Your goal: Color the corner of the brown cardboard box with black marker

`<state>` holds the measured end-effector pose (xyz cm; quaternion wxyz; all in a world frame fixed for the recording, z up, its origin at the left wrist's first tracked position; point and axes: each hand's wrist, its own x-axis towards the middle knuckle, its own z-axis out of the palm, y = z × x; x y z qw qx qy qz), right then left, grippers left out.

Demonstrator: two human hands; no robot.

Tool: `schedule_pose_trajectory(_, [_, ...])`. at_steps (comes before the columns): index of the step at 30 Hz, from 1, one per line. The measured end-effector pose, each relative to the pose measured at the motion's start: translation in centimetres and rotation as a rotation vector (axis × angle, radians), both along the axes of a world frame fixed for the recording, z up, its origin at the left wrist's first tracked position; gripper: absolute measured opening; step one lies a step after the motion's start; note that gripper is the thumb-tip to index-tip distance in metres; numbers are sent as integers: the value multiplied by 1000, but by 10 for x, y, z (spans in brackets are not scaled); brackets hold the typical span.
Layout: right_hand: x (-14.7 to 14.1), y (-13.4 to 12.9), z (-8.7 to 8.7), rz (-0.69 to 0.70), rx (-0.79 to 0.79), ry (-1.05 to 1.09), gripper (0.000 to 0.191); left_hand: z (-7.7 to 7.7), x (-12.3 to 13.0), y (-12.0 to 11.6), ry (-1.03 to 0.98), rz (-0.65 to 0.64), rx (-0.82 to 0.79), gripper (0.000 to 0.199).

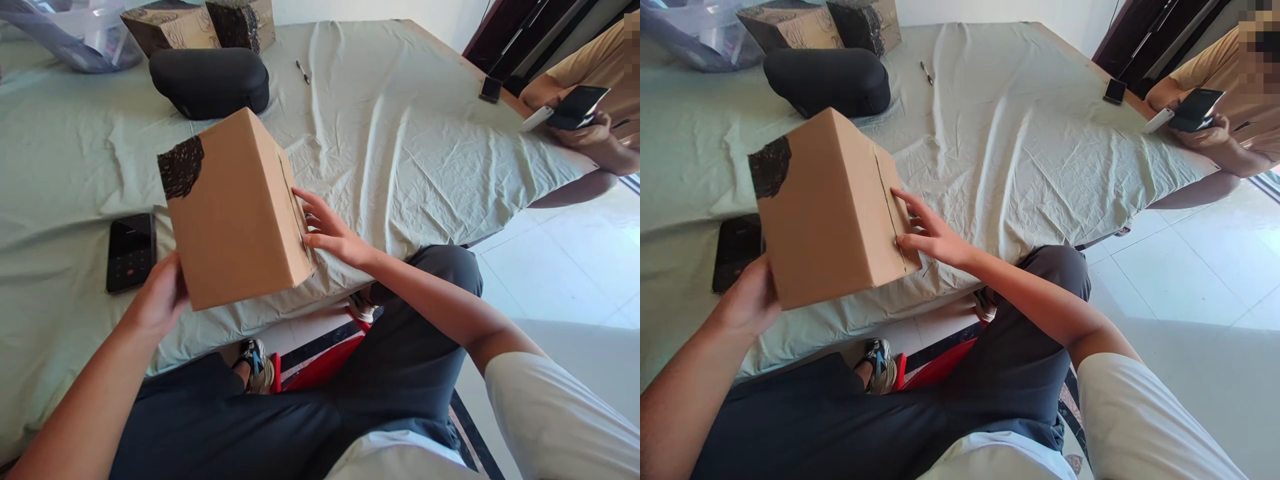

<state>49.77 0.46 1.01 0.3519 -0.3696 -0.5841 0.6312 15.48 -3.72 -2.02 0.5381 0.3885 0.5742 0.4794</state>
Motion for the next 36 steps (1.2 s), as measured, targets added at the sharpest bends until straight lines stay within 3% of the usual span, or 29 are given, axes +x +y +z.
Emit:
schedule_pose_trajectory(6, [-2, -5, 3, -1, 39, 16, 102, 5, 9, -1, 32, 10, 43, 63])
schedule_pose_trajectory(16, [-3, -5, 4, 78, 19, 124, 114, -2, 7, 1, -53, -31, 330, 77])
schedule_pose_trajectory(21, [-3, -3, 2, 82, -1, 136, 116, -11, 6, -3, 2, -66, 291, 89])
schedule_pose_trajectory(26, [-3, 0, -4, 70, 31, 143, 111, -16, 7, -2, -20, -93, 283, 89])
schedule_pose_trajectory(30, [-1, 5, -5, 42, 14, 94, 98, -9, 13, -2, -62, -53, 288, 83])
schedule_pose_trajectory(34, [1, 14, -6, -26, 2, 40, 82, 2, 18, -3, -127, 47, 134, 69])
schedule_pose_trajectory(36, [1, 19, -11, -28, 27, 24, 75, 6, 18, -3, -72, 28, 120, 62])
